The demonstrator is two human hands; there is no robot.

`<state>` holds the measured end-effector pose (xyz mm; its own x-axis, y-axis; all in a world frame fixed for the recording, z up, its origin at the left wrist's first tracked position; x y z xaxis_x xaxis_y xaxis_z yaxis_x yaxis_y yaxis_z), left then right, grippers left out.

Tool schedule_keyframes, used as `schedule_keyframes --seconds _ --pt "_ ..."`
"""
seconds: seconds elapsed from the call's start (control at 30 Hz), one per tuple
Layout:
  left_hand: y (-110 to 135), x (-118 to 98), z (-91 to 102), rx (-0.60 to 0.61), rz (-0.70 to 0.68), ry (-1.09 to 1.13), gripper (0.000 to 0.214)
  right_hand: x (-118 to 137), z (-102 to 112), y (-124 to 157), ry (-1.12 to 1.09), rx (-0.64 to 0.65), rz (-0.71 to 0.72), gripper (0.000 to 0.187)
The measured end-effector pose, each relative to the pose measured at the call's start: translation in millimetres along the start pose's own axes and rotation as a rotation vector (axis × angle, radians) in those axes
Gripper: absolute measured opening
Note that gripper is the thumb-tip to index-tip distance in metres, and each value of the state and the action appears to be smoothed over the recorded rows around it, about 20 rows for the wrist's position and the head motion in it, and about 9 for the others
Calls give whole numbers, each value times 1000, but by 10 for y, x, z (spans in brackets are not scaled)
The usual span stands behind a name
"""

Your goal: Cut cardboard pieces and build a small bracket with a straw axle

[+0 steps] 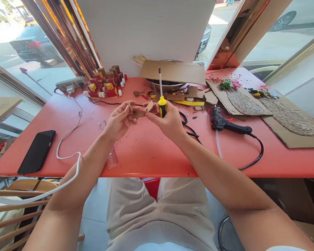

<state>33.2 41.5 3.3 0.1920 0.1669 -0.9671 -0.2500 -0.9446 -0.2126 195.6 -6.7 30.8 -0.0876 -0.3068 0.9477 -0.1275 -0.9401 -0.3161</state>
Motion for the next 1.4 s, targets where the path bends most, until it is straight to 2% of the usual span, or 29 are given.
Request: schedule_keyframes --seconds 0.1,0.2,0.33,0.47,0.57,0.7,0.93,1.03,1.2,1.4 --pt "-18 -24 9 -11 -97 -65 59 54 69 -17 64 -43 35 31" --pt "-20 -77 21 -24 -217 -198 63 44 74 -26 130 -26 40 32" --pt "4 -101 32 -11 -313 -451 53 -30 4 -30 349 72 76 26" --pt "20 -18 -1 74 -361 -753 42 -160 -90 -47 555 157 112 24" --pt "-8 81 8 95 -336 -829 32 -247 -148 -70 648 187 114 25" --pt "-52 170 24 89 -268 -772 29 -281 -147 -94 699 202 87 25" --pt "-55 170 41 46 -223 -708 28 -247 6 -105 534 137 41 27" --pt "-53 166 44 54 -154 -693 30 -262 -47 -102 529 165 61 27" --pt "-28 122 -6 145 -43 -709 38 -273 -196 -113 681 239 153 25" --pt "-31 108 3 161 -7 -778 41 -283 -237 -110 733 280 171 26"
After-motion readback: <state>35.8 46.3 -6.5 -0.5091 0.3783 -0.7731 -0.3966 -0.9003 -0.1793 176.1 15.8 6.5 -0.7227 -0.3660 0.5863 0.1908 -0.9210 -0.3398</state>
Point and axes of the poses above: each hand's wrist, its own y-axis away from the middle knuckle, its own z-axis out of the back of the hand, x = y × z, the point moved 8 cm from there along -y, towards the middle knuckle, and after that the axes turned 7 degrees about -x, right-handed, at the moved point
